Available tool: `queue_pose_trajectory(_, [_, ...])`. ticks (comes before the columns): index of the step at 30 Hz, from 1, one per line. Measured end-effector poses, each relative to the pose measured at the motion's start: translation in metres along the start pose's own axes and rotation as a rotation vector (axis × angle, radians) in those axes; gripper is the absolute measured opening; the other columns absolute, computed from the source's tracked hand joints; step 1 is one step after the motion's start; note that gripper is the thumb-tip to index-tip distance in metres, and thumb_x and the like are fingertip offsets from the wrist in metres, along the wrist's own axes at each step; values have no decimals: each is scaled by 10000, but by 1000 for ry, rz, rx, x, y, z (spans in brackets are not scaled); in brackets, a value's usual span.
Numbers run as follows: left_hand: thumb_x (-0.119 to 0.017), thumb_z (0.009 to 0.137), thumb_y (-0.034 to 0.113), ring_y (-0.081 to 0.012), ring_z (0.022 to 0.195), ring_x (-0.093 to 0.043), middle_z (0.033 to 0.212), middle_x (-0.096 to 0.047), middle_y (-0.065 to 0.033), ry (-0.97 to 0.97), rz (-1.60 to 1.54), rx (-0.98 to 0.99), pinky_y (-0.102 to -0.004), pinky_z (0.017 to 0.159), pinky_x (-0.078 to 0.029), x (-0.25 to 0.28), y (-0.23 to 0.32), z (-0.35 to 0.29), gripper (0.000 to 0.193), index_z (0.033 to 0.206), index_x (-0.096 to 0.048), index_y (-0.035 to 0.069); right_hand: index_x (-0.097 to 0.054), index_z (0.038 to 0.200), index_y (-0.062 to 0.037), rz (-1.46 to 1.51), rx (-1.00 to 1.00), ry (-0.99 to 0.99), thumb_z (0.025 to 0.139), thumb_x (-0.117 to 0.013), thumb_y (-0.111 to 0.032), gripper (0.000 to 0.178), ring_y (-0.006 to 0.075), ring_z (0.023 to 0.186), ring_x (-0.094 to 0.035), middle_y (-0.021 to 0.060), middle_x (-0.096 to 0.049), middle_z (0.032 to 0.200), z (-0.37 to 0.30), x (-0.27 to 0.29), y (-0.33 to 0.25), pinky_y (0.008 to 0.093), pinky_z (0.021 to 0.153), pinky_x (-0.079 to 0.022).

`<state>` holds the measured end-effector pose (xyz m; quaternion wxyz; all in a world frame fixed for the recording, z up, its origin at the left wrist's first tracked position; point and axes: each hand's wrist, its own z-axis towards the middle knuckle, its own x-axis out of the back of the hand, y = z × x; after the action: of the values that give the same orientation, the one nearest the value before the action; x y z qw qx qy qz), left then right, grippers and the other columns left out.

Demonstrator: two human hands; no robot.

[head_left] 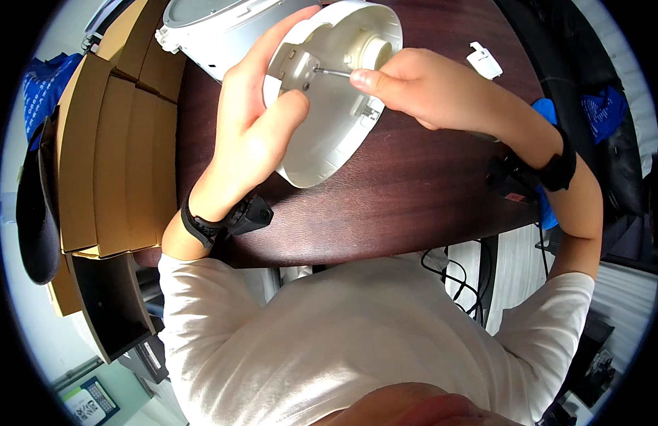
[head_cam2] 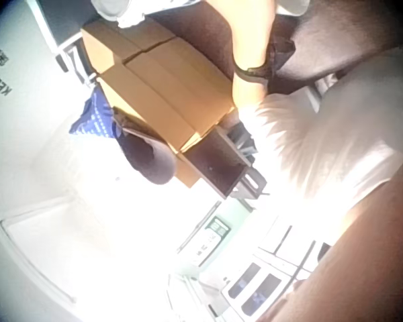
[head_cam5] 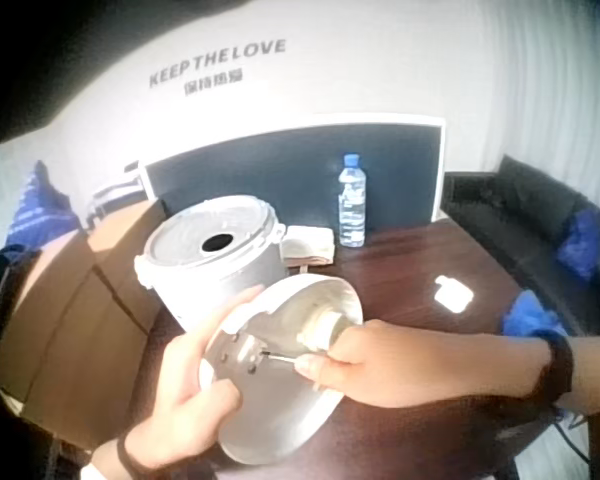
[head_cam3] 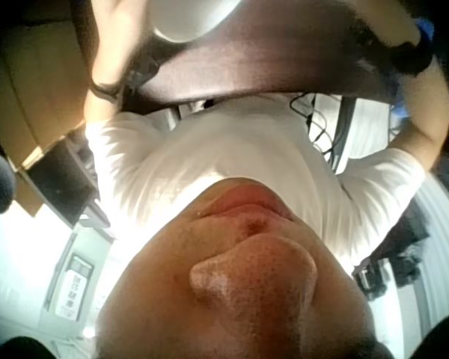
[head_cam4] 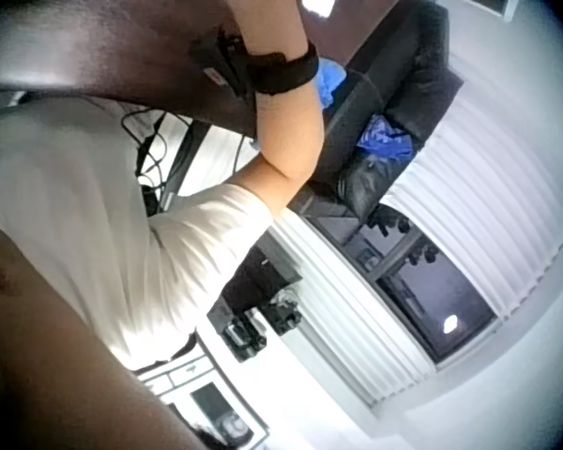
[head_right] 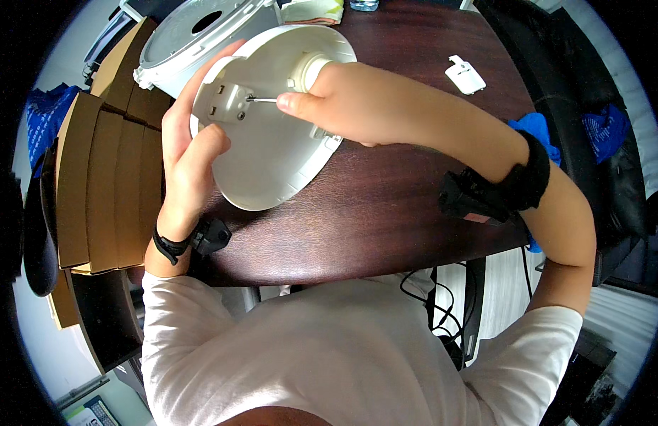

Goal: The person uses a screwdriver to remove screws from a white plastic appliance lid. They place the screws on the table and continue unscrewing multiple fasteners from different locations on the lid.

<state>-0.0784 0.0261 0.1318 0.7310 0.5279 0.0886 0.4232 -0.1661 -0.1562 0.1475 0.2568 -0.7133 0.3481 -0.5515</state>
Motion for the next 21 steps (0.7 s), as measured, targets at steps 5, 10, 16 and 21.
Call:
queue_pose_trajectory(5, [-437,626,133,-206,1149,-514,1230,-563,-158,3,-5,-15,-306,1032,-342,1,-2,-3,727,1327,-469,-58,-459,636,-71,114,18,-103,992,-419,-441,515,61,320,-313,-34,-330,436,7,-2,13,252,293,-240])
queue_pose_trajectory(10, [-423,629,111,-200,1149,-513,1229,-564,-153,-10,-13,-13,-304,1027,-347,1,-4,-3,719,1326,-468,-59,-401,597,-99,429,-39,-280,994,-397,-454,532,65,301,-295,-35,-320,419,6,-5,18,266,278,-233])
queue_pose_trajectory(16, [-428,627,118,-199,1143,-516,1219,-570,-145,-16,-20,2,-303,1021,-354,2,-2,0,717,1322,-472,-58,-362,588,-128,468,-33,-244,993,-426,-463,529,18,364,-254,-79,-270,487,2,-9,18,198,319,-192])
queue_pose_trajectory(21, [-436,623,135,-202,1138,-520,1214,-572,-149,-55,13,-43,-304,1021,-355,3,-2,2,722,1317,-477,-60,-470,612,-52,-40,9,46,980,-477,-441,536,64,389,-308,-46,-336,478,-6,-1,-2,250,364,-254])
